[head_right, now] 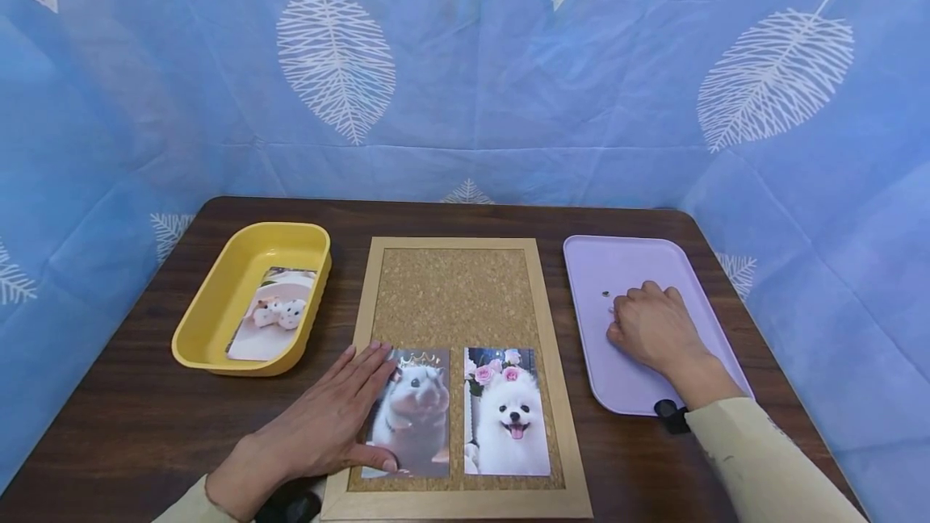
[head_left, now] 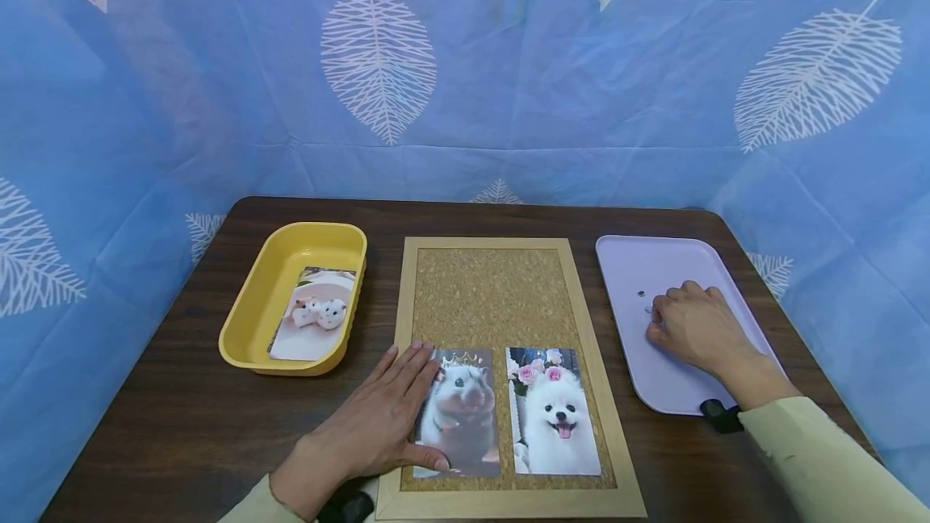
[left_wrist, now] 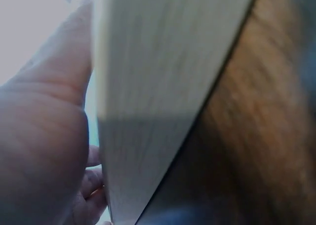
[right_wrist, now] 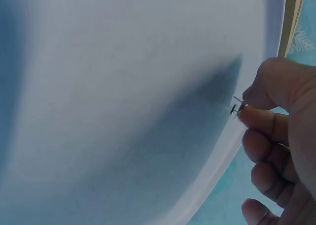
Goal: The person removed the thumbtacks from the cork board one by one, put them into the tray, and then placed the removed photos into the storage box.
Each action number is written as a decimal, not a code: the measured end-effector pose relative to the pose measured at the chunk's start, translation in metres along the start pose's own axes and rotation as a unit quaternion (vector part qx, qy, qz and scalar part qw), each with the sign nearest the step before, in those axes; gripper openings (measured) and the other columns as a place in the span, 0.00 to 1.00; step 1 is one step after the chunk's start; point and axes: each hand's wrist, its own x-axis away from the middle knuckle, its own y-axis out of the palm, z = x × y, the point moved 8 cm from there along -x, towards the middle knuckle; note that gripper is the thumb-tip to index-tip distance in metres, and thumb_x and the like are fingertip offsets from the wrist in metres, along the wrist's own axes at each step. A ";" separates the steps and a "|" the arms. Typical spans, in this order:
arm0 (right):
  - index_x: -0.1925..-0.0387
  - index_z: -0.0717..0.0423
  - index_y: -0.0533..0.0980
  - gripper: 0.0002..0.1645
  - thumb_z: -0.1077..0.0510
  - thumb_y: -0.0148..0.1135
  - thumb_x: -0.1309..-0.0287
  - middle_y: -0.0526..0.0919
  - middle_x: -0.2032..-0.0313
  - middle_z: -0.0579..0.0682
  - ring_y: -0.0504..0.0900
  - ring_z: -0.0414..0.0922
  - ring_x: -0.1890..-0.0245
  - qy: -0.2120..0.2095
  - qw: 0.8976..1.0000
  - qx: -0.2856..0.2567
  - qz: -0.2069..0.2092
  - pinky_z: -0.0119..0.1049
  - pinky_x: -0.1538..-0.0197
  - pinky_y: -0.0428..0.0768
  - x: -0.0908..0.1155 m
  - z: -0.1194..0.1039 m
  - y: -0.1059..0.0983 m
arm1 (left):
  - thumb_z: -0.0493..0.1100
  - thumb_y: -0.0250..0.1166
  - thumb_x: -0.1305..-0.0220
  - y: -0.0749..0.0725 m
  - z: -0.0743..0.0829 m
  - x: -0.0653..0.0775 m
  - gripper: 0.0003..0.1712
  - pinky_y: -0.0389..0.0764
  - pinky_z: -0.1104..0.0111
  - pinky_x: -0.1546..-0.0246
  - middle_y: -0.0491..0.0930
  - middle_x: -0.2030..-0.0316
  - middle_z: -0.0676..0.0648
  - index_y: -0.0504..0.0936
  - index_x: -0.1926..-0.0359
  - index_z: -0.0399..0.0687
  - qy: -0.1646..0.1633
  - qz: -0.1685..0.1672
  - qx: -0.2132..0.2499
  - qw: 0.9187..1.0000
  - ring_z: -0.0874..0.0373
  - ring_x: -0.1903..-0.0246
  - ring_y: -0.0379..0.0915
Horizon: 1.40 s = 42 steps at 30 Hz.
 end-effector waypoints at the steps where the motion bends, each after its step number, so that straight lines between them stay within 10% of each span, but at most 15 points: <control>1: 0.78 0.54 0.79 0.08 0.58 0.70 0.48 0.81 0.76 0.50 0.76 0.54 0.69 0.000 1.000 0.001 0.002 0.50 0.68 0.71 0.000 0.000 0.000 | 0.90 0.52 0.47 0.000 0.000 0.000 0.73 0.41 0.48 0.16 0.46 0.15 0.43 0.52 0.15 0.46 0.000 0.000 -0.002 1.000 0.48 0.15 0.37; 18: 0.61 0.65 0.84 0.12 0.59 0.69 0.42 0.85 0.65 0.61 0.82 0.63 0.62 0.012 0.996 -0.026 0.082 0.63 0.60 0.75 0.000 -0.026 -0.024 | 0.82 0.56 0.36 -0.009 0.000 -0.001 0.62 0.47 0.48 0.17 0.53 0.17 0.41 0.57 0.17 0.44 0.011 0.022 -0.002 1.000 0.47 0.17 0.47; 28: 0.55 0.66 0.83 0.16 0.59 0.71 0.42 0.86 0.59 0.60 0.84 0.61 0.59 -0.080 0.982 -0.091 0.146 0.59 0.59 0.81 0.003 -0.099 -0.044 | 0.78 0.61 0.34 -0.018 -0.002 -0.002 0.57 0.60 0.49 0.20 0.63 0.22 0.41 0.63 0.20 0.44 0.014 0.065 -0.015 0.998 0.47 0.22 0.60; 42: 0.39 0.63 0.79 0.33 0.44 0.72 0.34 0.84 0.43 0.57 0.82 0.55 0.41 -0.219 0.963 -0.128 0.095 0.54 0.37 0.81 0.015 -0.209 -0.041 | 0.64 0.75 0.37 -0.037 -0.023 -0.026 0.44 0.72 0.42 0.31 0.76 0.33 0.45 0.72 0.28 0.52 -0.053 0.127 0.065 0.988 0.46 0.35 0.72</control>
